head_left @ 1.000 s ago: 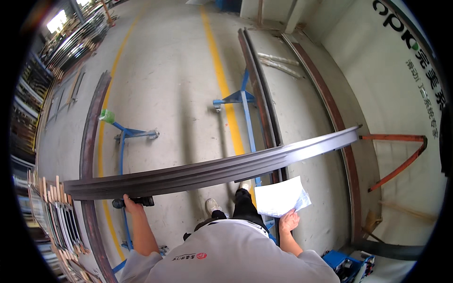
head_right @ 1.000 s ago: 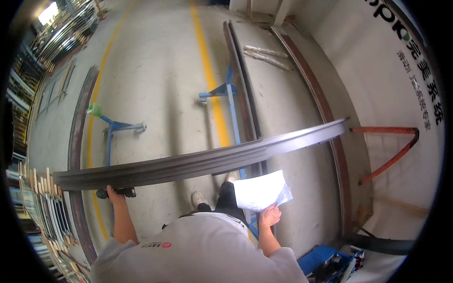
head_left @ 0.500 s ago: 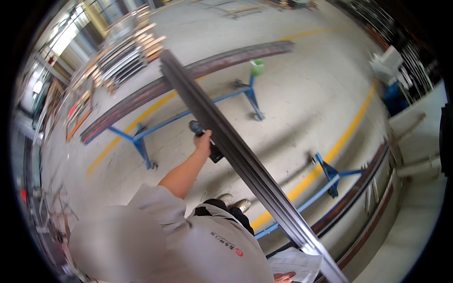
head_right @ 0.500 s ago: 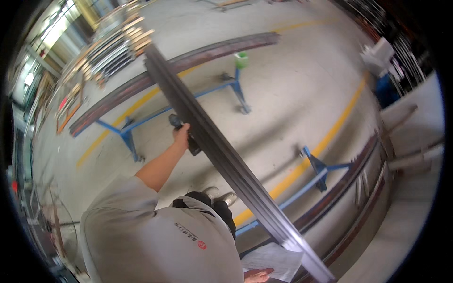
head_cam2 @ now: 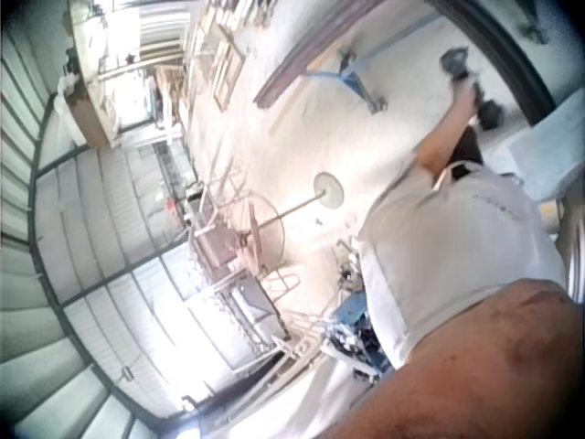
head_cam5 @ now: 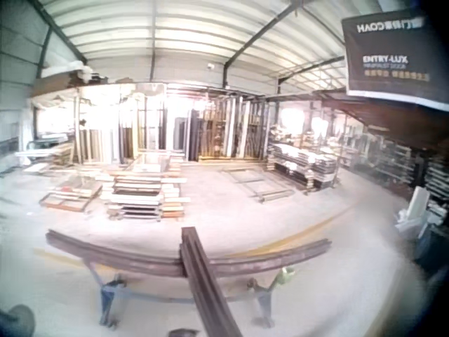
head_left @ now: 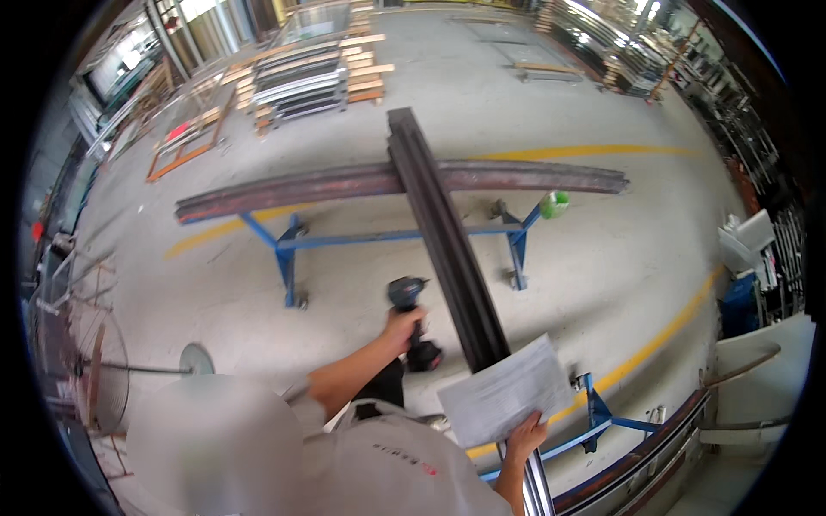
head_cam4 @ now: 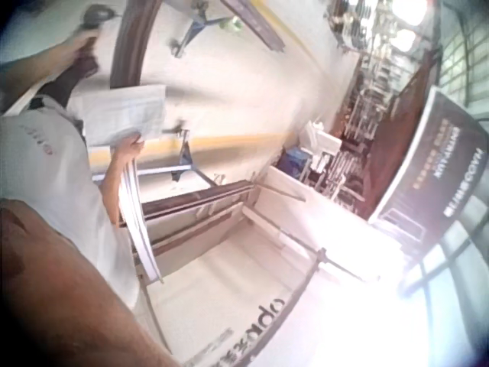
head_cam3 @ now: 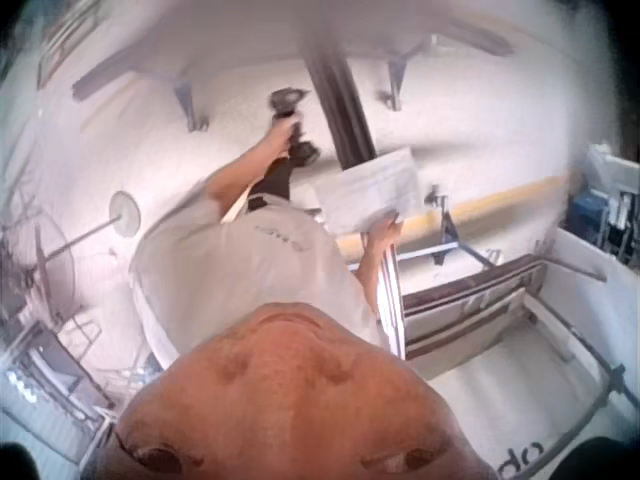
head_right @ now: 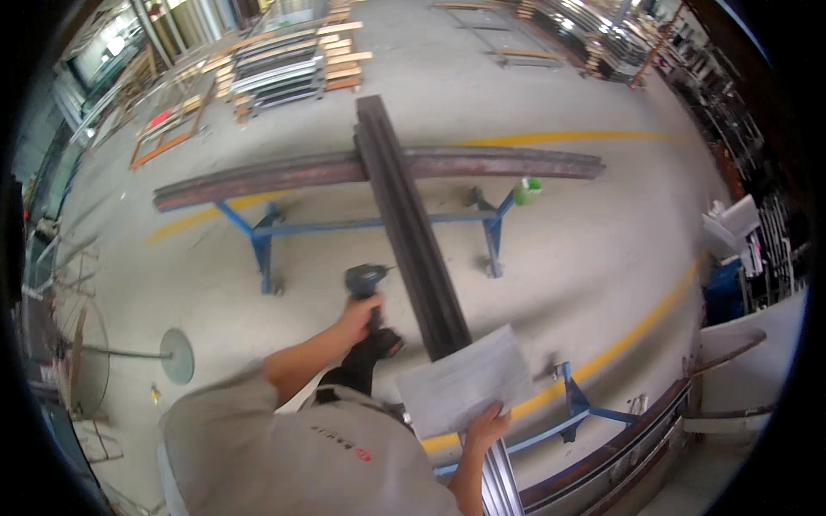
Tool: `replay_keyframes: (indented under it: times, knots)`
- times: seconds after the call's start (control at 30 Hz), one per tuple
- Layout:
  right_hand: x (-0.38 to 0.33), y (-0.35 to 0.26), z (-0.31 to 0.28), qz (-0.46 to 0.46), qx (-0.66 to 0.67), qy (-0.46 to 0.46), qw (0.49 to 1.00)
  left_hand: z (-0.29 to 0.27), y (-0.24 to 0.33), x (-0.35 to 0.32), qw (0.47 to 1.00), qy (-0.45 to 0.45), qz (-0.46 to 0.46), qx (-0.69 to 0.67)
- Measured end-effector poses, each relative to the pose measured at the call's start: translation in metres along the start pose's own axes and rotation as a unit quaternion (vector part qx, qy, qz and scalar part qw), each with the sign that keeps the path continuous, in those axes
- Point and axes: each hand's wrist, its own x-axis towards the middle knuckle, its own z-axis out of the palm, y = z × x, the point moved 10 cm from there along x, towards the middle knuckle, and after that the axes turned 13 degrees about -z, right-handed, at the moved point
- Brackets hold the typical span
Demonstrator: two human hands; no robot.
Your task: The person assembles a window frame in a workshop. They use a power drill to fasten metal profiles together on a stand, then retrieve a wooden plank to place on a glass pane. Finally, they use a tape measure to measure the frame and handle small hardware components.
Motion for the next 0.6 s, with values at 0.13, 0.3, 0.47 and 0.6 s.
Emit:
replay_keyframes:
  times: [0.13, 0.3, 0.47, 0.6]
  knots:
    - [0.003, -0.014, 0.027, 0.013, -0.228, -0.081, 0.970, -0.073, 0.172, -0.016, 0.963, 0.130, 0.174, 0.159]
    - [-0.012, 0.021, 0.036, 0.028, -0.250, -0.049, 0.967, -0.086, 0.438, -0.014, 0.667, 0.304, 0.538, 0.416]
    - [0.000, 0.011, 0.046, 0.116, -0.264, -0.140, 0.947, -0.170, 0.578, 0.112, 0.489, 0.504, 0.398, 0.591]
    - [-0.016, 0.045, 0.043, 0.098, -0.291, -0.095, 0.947, -0.190, 0.591, 0.185, 0.471, 0.504, 0.304, 0.657]
